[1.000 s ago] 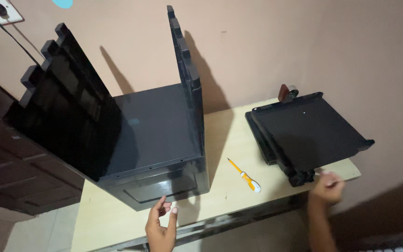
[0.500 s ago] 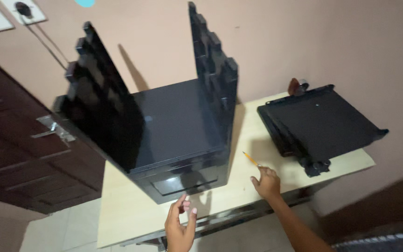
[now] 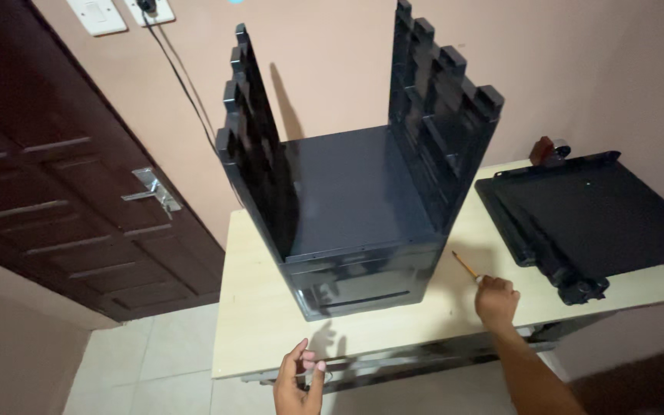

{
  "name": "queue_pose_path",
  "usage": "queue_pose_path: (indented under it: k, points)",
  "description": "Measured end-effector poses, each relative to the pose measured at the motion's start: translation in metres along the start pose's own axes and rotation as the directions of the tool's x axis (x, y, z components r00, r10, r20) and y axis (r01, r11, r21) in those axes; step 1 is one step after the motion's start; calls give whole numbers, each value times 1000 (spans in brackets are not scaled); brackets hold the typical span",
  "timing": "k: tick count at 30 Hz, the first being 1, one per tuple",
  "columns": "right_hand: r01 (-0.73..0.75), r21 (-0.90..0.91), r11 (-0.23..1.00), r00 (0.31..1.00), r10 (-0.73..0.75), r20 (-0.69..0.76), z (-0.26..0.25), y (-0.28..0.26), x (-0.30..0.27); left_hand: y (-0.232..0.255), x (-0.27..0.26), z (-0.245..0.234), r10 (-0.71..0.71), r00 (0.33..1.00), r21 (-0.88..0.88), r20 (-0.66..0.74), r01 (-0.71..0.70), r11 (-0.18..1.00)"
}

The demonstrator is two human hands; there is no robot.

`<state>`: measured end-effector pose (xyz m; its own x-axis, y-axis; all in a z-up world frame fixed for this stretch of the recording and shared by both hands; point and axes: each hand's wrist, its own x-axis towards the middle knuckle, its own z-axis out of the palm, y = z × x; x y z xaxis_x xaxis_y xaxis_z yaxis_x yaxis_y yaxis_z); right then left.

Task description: The person uses a yellow-handled screwdriver to pry and separate the side panels and top cover of a black plastic storage unit. They remove each panel one by one and place them on the table, leaving the main frame partially disassembled.

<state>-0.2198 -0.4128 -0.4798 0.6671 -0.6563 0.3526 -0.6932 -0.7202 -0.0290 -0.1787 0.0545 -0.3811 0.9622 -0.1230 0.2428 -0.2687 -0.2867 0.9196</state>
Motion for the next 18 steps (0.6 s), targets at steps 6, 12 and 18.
queue_pose_path:
  k: [6,12,18]
  points:
    - [-305,280,910,952,303,53,-3,-14,-19,-37,9,-10,52,999,34,17,-53,998]
    - [-235,916,326,881,470,59,9,-32,-85,-59,19,8,31,999,3,45,-31,1000]
    - [-606,717,-344,655,295,695,13,-38,-124,-13,29,35,43,999,1,16,-43,999]
